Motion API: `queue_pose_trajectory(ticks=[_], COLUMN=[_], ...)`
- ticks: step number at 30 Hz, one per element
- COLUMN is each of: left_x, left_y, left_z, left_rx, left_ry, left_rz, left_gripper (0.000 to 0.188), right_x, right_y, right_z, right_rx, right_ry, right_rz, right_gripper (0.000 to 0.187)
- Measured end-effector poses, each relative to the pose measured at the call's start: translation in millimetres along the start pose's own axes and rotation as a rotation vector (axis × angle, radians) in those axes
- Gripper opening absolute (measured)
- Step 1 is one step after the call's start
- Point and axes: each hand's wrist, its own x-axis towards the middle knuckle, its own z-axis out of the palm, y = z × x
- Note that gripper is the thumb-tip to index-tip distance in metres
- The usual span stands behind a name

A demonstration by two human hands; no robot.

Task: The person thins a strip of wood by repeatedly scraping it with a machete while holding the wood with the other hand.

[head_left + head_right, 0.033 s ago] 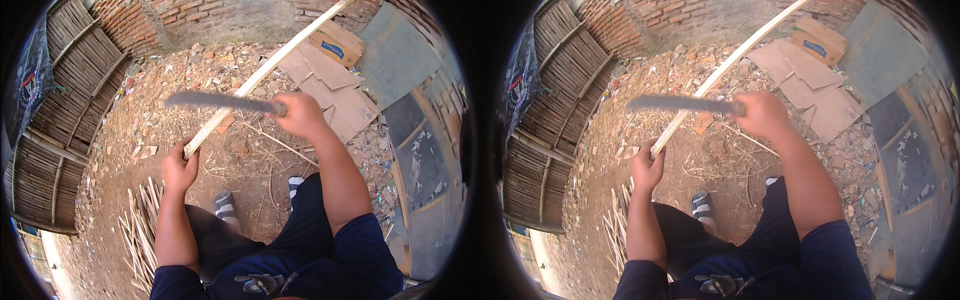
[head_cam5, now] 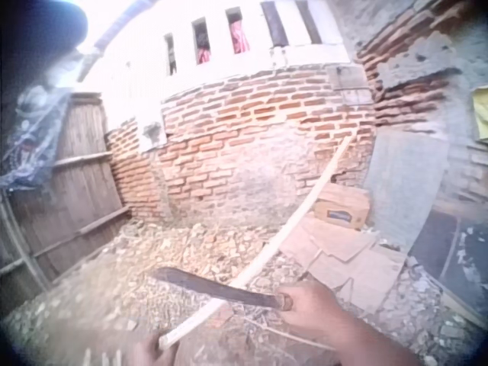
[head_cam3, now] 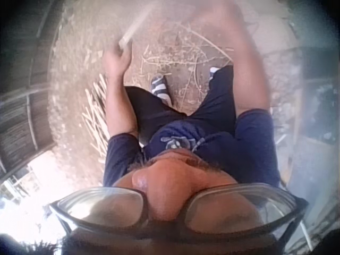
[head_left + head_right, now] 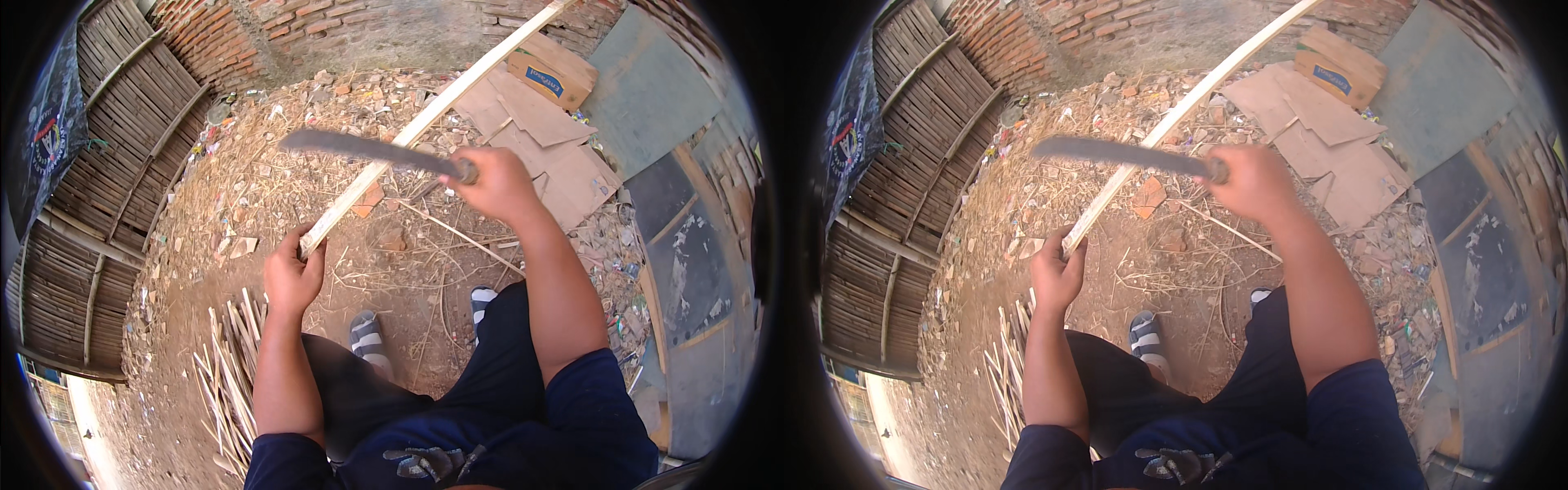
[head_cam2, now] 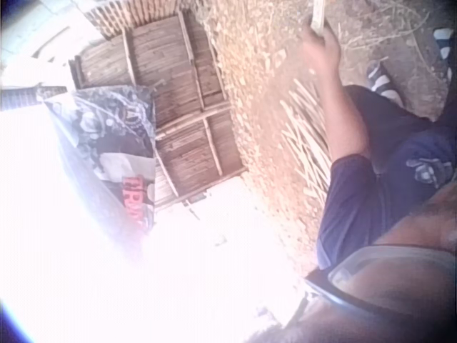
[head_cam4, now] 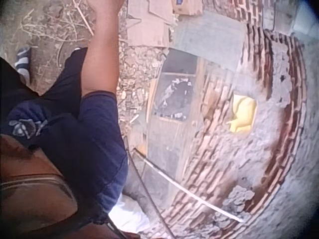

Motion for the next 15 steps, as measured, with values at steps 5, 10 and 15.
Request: queue_pose_trajectory(ticks=[5, 10, 15], left_x=[0, 0, -2], left_y=[2, 5, 6], left_z=[-2, 0, 2], left_rx=[0.115, 0.123, 0.145], left_ry=[0.052, 0.063, 0.077], left_rz=[0.051, 0.083, 0.120], left_gripper=[0.037, 0.038, 0.039], right_x=[4, -5, -10], right_y=[20, 4, -11], right_z=[-11, -4, 11], right_rx=[-0.083, -0.069, -0.124], right_ry=[0.109, 0.026, 0.015], right_rz=[0.176, -0.039, -0.217], right_gripper=[0.036, 0.029, 0.024])
